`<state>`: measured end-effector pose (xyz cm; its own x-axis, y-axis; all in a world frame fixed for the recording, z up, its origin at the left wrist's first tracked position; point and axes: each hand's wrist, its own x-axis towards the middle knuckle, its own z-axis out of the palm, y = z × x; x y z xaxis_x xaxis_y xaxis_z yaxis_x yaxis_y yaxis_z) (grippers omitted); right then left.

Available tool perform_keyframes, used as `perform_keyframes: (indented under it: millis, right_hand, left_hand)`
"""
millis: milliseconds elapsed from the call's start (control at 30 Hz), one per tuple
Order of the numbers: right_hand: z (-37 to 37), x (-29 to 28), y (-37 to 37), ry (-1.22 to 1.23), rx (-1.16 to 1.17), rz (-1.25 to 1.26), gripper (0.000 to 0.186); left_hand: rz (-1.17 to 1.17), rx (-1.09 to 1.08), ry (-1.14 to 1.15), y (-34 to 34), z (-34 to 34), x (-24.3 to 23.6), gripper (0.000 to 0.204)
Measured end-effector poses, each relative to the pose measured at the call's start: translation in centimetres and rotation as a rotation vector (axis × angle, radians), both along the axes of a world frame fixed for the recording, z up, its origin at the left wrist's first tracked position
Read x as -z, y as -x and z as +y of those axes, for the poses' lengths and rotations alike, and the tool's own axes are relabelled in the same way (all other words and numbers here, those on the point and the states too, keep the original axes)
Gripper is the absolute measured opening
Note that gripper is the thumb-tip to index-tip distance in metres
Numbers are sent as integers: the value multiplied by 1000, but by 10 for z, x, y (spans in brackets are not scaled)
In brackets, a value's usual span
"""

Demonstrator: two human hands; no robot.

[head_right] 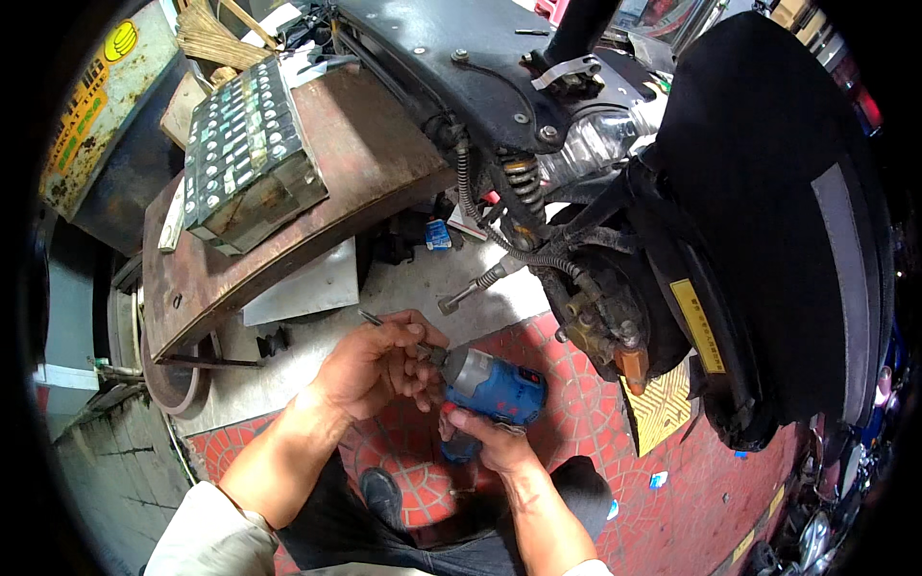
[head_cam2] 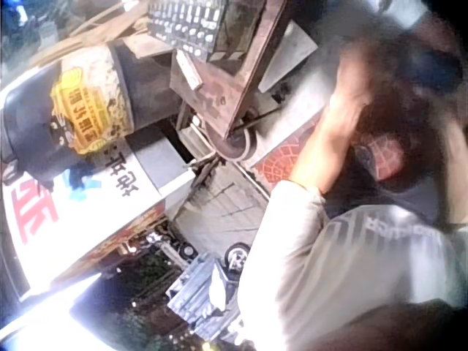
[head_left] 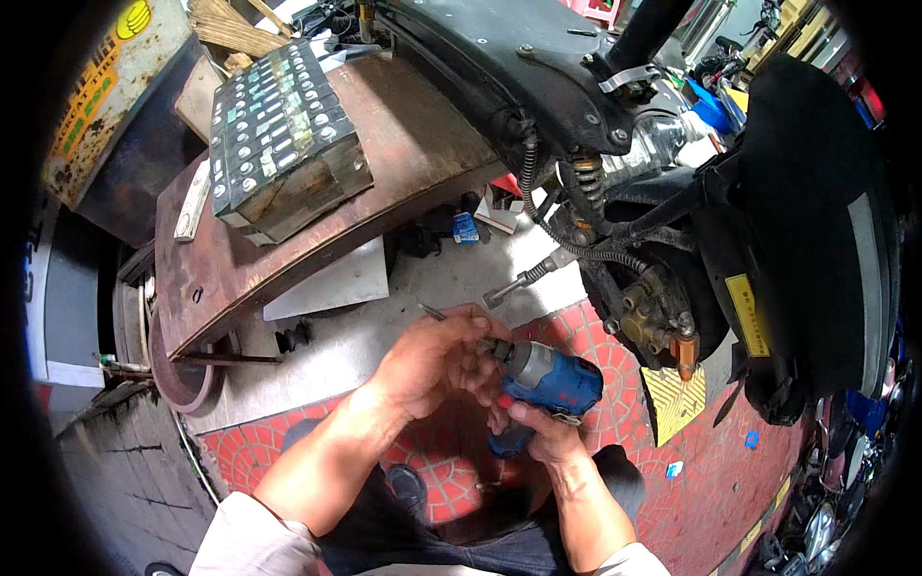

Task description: The person uses a power driver to remove screws and components from the rear wheel area of an electric scooter, then walks into a shop area to retrieve a component from a shelf before returning to use the power driver on the scooter's motor hub.

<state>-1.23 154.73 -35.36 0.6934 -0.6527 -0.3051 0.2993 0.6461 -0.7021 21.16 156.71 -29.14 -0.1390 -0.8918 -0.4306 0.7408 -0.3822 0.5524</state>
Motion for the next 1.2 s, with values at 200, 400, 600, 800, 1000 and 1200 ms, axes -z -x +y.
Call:
perform_keyframes:
  millis: [200,400,600,800,1000,1200]
  right_hand:
    - [-8,7,-7,77,6,24,24]
    - [-5,10,-4,50,16,24,22]
    - [-7,9,3,22,69,1,25]
    - [-2,7,1,53,115,11,31]
    - [3,20,19,316,161,232,31]
    - [7,-13,17,1002,98,730,30]
  left_hand:
    - [-52,-88,2,15,-4,16,17]
    - [-81,-107,-78,27,-4,10,34]
    - [-218,-153,-102,29,-12,-5,56]
    - [-225,-158,-30,16,-13,11,59]
    - [-363,-78,14,23,-13,18,58]
    - [-469,-63,61,61,25,29,39]
